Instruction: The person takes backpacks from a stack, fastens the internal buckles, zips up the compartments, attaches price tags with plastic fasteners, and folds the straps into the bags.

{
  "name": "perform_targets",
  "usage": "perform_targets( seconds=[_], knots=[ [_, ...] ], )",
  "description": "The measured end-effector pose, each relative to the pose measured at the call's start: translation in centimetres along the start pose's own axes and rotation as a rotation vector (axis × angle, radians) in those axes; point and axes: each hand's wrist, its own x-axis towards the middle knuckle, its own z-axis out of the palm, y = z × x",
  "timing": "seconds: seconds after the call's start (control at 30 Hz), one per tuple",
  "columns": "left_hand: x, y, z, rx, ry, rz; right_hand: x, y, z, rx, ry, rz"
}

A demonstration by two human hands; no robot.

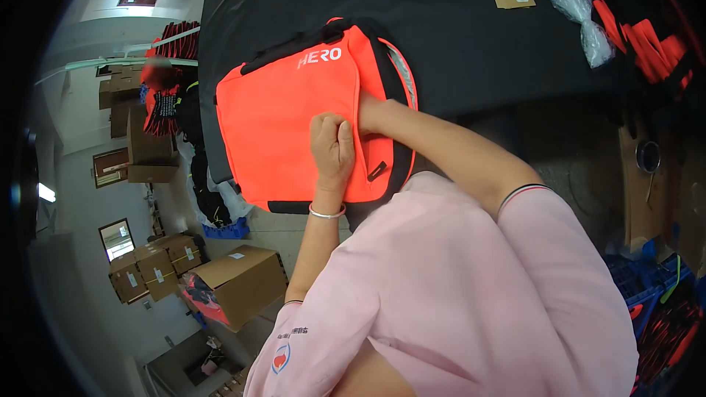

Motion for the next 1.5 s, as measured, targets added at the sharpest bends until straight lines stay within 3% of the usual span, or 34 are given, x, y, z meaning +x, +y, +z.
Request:
perform_targets(
  seconds=[0.03,0.1,0.13,0.17,0.27,0.33,0.37,0.43,0.47,0.53,0.57,0.63,0.7,0.8,0.9,0.93,1.0,1.07,1.13,1.2,1.27,1.33,1.37,1.43,1.5],
  knots=[
    [-0.5,-0.7,0.3,0.0,0.002,-0.003,-0.2,0.0,-0.3,-0.131,0.041,-0.077],
    [-1.5,-1.9,1.0,0.13,0.121,0.0,-1.3,0.5,-1.5,-0.668,-0.201,-0.156],
    [-1.8,-2.1,1.2,0.133,0.131,-0.025,-2.3,0.1,-2.2,-0.227,-0.07,-0.025],
    [-2.0,-2.3,1.4,0.236,0.022,-0.017,-4.1,-2.7,-4.3,-0.381,-0.085,-0.036],
    [-1.6,-2.7,2.2,0.424,-0.154,-0.054,-8.5,-4.1,-6.7,-0.216,-0.082,0.048],
    [-1.1,-2.3,3.0,0.52,-0.222,-0.104,-10.3,-5.2,-7.7,-0.049,0.113,0.308],
    [-0.4,-2.1,3.3,0.565,-0.237,-0.115,-10.6,-5.9,-7.6,-0.049,0.096,0.307],
    [-0.2,-2.2,3.8,0.609,-0.243,-0.124,-11.0,-7.6,-7.1,-0.241,0.074,0.267],
    [-0.1,-2.3,4.1,0.631,-0.211,-0.107,-11.3,-7.4,-5.9,-0.423,0.088,0.082],
    [-0.1,-2.2,4.4,0.648,-0.159,-0.083,-10.9,-8.6,-3.9,-0.567,0.011,-0.032],
    [-0.4,-2.0,4.4,0.656,-0.101,-0.041,-10.8,-9.0,-2.8,-0.629,-0.075,0.107],
    [-0.9,-1.7,4.2,0.662,-0.024,0.003,-10.7,-8.3,-1.3,-0.716,-0.042,0.131],
    [-2.0,-1.4,3.8,0.387,-0.076,0.108,-10.7,-7.4,-0.7,-0.738,-0.031,0.13],
    [-5.4,0.6,2.3,0.304,-0.211,0.071,-10.5,-6.1,-0.6,-0.745,-0.038,0.006],
    [-7.8,1.2,1.7,0.292,-0.146,0.151,-10.4,-6.3,-0.7,-0.673,-0.07,0.035],
    [-8.3,1.6,1.3,0.331,-0.193,0.149,-10.4,-6.4,-0.6,-0.674,-0.08,0.026],
    [-8.6,1.9,0.5,0.372,-0.234,0.134,-10.5,-6.4,-0.5,-0.351,-0.033,0.152],
    [-8.1,1.9,-0.3,0.23,-0.377,0.073,-10.6,-6.0,-0.6,-0.315,0.008,0.178],
    [-8.2,2.8,-1.8,0.171,-0.4,0.048,-10.5,-6.0,-1.0,-0.288,0.059,0.205],
    [-8.5,3.3,-2.1,0.112,-0.434,0.028,-10.2,-6.3,-0.8,-0.062,0.157,0.288],
    [-9.1,3.3,-1.4,0.227,-0.43,0.047,-9.7,-7.5,-0.9,0.022,0.152,0.346],
    [-9.4,2.6,-0.4,0.323,-0.386,0.099,-8.9,-8.3,-1.0,0.003,0.149,0.257],
    [-9.5,2.2,0.0,0.275,-0.31,0.1,-8.5,-7.7,-1.6,-0.198,0.132,0.098],
    [-8.3,3.0,-0.7,0.192,-0.121,0.09,-6.8,-7.0,-3.7,-0.299,0.127,0.007],
    [-6.5,3.8,-2.3,0.202,-0.084,0.119,-4.7,-6.5,-5.3,-0.43,0.126,-0.125]
  ],
)
